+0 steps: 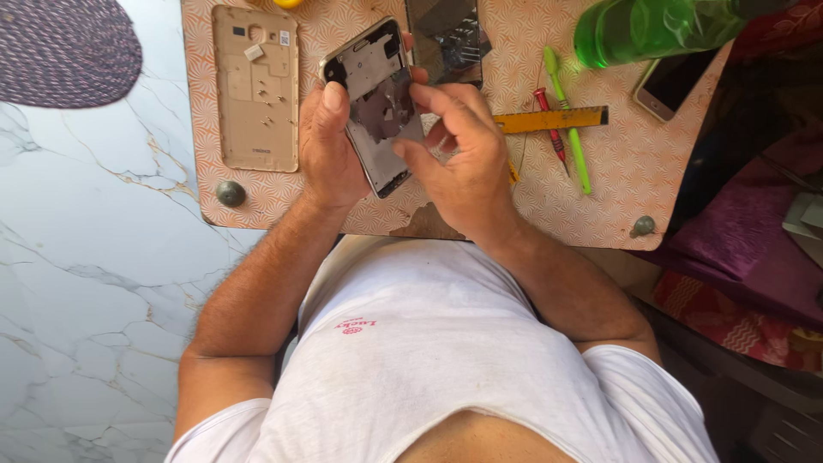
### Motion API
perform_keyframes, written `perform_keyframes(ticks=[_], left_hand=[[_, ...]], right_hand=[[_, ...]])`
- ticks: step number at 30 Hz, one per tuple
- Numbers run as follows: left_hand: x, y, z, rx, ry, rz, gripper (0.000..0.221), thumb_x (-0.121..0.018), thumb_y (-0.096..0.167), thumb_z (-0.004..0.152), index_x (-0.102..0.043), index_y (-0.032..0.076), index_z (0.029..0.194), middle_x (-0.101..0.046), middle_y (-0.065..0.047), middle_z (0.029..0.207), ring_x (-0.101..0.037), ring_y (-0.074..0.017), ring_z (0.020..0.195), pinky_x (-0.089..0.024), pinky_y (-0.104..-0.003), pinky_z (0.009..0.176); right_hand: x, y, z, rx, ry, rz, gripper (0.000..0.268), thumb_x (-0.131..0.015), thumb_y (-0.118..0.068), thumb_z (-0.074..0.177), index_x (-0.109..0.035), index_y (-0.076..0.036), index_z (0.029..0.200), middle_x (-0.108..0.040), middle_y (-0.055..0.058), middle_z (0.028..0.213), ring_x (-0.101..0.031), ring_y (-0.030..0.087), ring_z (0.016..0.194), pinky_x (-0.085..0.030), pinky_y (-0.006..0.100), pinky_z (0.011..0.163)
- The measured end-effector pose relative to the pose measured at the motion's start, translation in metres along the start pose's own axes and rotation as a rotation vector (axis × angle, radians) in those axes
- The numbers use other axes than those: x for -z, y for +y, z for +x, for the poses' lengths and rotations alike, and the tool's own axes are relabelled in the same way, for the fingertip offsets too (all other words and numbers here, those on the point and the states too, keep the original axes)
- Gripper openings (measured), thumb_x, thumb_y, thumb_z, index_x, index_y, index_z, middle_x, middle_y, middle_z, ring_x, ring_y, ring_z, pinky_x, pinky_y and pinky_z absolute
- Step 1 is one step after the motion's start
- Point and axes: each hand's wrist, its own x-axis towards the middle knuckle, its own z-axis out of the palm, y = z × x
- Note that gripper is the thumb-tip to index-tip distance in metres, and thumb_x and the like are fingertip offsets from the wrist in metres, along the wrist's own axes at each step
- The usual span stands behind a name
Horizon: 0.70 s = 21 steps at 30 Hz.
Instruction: The person pries open the internal components of a mobile phone and uses a yellow plastic tool to scrape away residue from the interior frame of the device.
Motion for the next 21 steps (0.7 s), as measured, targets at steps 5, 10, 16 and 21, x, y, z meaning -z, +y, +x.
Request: perform_keyframes(ticks=[5, 10, 16, 21], left_hand=[[0.001, 0.003, 0.000, 0.090, -0.034, -0.289, 0.074, -0.056, 0.052, 0.108, -0.041, 0.000, 0.158, -0.047, -0.018, 0.154, -0.061, -0.0296, 0.130, -0.059, -0.051, 0.107], [0.001, 0.002, 0.001, 0.105, 0.004, -0.253, 0.072, -0.048, 0.055, 0.109, -0.040, 0.000, 0.154, -0.047, -0.018, 0.156, -0.060, -0.0300, 0.134, -0.058, -0.047, 0.107], [-0.002, 0.006, 0.004, 0.199, -0.012, -0.352, 0.071, -0.036, 0.060, 0.114, -0.050, -0.001, 0.149, -0.057, -0.020, 0.146, -0.066, -0.0293, 0.120, -0.059, -0.046, 0.101], [0.006, -0.002, 0.000, 0.383, 0.083, -0.375, 0.078, -0.033, 0.064, 0.107, -0.052, 0.001, 0.148, -0.063, -0.020, 0.137, -0.065, -0.0288, 0.123, -0.056, -0.044, 0.107]], right_hand=[[0.007, -0.001, -0.007, -0.354, -0.037, 0.409, 0.051, -0.078, -0.002, 0.090, -0.061, 0.002, 0.137, -0.060, 0.005, 0.118, -0.059, 0.004, 0.084, -0.053, 0.017, 0.073], [0.015, 0.004, -0.010, -0.408, -0.103, 0.706, 0.050, -0.076, -0.002, 0.092, -0.057, 0.001, 0.138, -0.064, 0.004, 0.115, -0.060, 0.003, 0.089, -0.055, 0.018, 0.080], [0.029, -0.009, 0.002, 0.138, 0.007, 0.084, 0.015, -0.078, -0.003, 0.102, -0.072, -0.004, 0.116, -0.069, 0.007, 0.105, -0.067, 0.011, 0.085, -0.056, 0.021, 0.074], [0.025, -0.011, 0.029, 0.476, -0.077, -0.221, 0.038, -0.089, -0.023, 0.091, -0.069, -0.002, 0.115, -0.065, 0.011, 0.102, -0.065, 0.031, 0.094, -0.053, 0.043, 0.086]])
